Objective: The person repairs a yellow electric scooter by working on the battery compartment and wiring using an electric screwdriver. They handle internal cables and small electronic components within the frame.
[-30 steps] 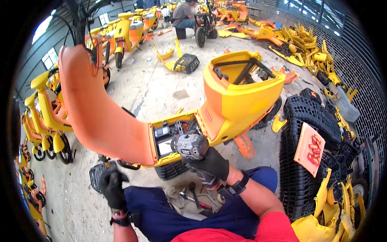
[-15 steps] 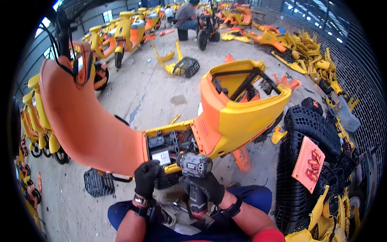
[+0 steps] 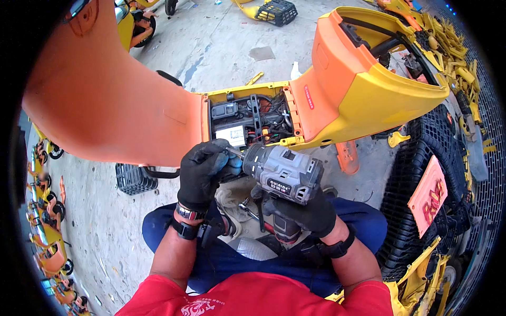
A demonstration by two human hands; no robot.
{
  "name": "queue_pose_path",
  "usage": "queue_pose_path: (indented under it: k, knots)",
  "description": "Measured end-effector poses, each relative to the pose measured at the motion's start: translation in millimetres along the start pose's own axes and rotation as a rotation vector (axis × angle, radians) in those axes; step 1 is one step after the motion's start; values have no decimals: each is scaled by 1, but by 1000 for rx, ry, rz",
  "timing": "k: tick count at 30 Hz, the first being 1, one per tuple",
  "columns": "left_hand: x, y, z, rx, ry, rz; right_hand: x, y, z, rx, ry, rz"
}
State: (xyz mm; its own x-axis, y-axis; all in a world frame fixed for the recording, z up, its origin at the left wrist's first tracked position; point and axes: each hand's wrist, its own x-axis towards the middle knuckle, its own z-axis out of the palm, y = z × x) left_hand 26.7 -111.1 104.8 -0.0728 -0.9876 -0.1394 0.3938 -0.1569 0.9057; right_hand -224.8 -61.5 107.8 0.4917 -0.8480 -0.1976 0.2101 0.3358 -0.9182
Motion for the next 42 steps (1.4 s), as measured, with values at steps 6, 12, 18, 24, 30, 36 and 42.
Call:
queue_pose_path:
  k: [6, 12, 18, 24, 30, 36, 42]
  knots:
    - [3, -2, -2, 56, -16, 118, 0, 2, -2, -100, -7, 5]
    - [2, 0, -2, -74, -46, 37, -1, 0, 0, -120, 11, 0]
    - [1, 6, -5, 10, -97, 26, 3, 1, 0, -195, 1, -47]
    - [-1, 21, -12, 276, -174, 26, -3, -1, -4, -577, -46, -188]
    - [-2, 15, -21, 225, -246, 6, 3, -10, -8, -857, -168, -388]
    - [-2, 16, -3, 102, -122, 68, 1, 13, -6, -172, -7, 10]
    - [-3, 21, -3, 59, -197, 46, 3, 14, -2, 38, -65, -14]
